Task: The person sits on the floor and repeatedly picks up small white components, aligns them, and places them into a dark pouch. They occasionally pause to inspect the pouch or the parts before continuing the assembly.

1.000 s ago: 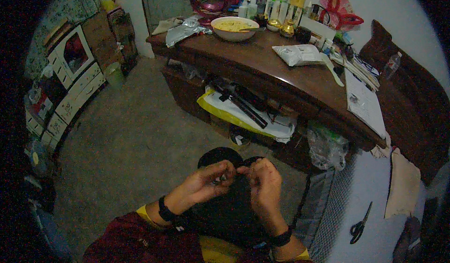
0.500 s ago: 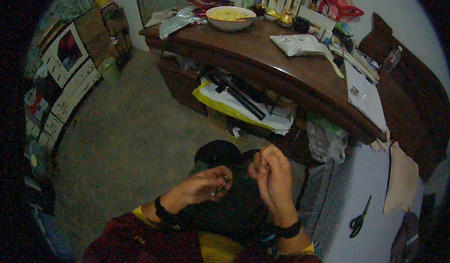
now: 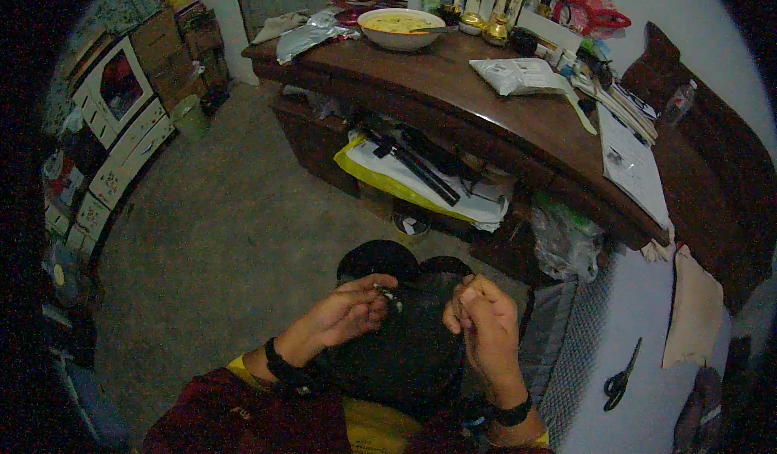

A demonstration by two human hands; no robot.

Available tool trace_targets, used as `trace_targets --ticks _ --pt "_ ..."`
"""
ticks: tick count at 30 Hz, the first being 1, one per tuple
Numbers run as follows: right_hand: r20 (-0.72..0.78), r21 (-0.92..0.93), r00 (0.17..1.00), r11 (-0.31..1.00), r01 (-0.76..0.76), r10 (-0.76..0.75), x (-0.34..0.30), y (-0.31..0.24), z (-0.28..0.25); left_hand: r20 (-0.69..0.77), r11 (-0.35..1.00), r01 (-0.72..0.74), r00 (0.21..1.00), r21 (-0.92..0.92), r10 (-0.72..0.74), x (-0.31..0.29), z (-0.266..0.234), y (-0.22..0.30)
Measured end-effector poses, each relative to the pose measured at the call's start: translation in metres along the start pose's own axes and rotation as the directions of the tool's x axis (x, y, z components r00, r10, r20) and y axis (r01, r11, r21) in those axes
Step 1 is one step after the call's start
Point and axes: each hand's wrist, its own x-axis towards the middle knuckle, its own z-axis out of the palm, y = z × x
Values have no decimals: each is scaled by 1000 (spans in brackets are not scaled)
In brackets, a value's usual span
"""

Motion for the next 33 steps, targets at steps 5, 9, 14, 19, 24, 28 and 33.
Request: trace_targets --ticks 5,9,14,19,24,28,33 --pt "21 22 995 995 -99 99 -3 6 1 1 832 -70 997 550 83 -1 9 -8" --pt "31 67 976 973 -219 217 -4 15 6 59 144 -106 954 984 294 0 21 -14" --pt "243 48 954 980 -193 176 -2 11 16 517 -351 -382 689 855 508 14 27 -14" --pt "217 99 949 962 -254 228 -12 -5 20 528 -372 -415 800 830 285 38 9 -26" --pt "27 52 999 998 -35 34 -24 -24 1 594 -425 -451 743 785 308 42 -9 -30" --pt "-98 -16 982 986 163 -164 -33 -44 -29 434 -218 -376 810 900 395 32 2 -17" --pt "-284 -203 923 957 208 -261 -43 -51 -56 144 423 -152 988 893 52 9 23 4"
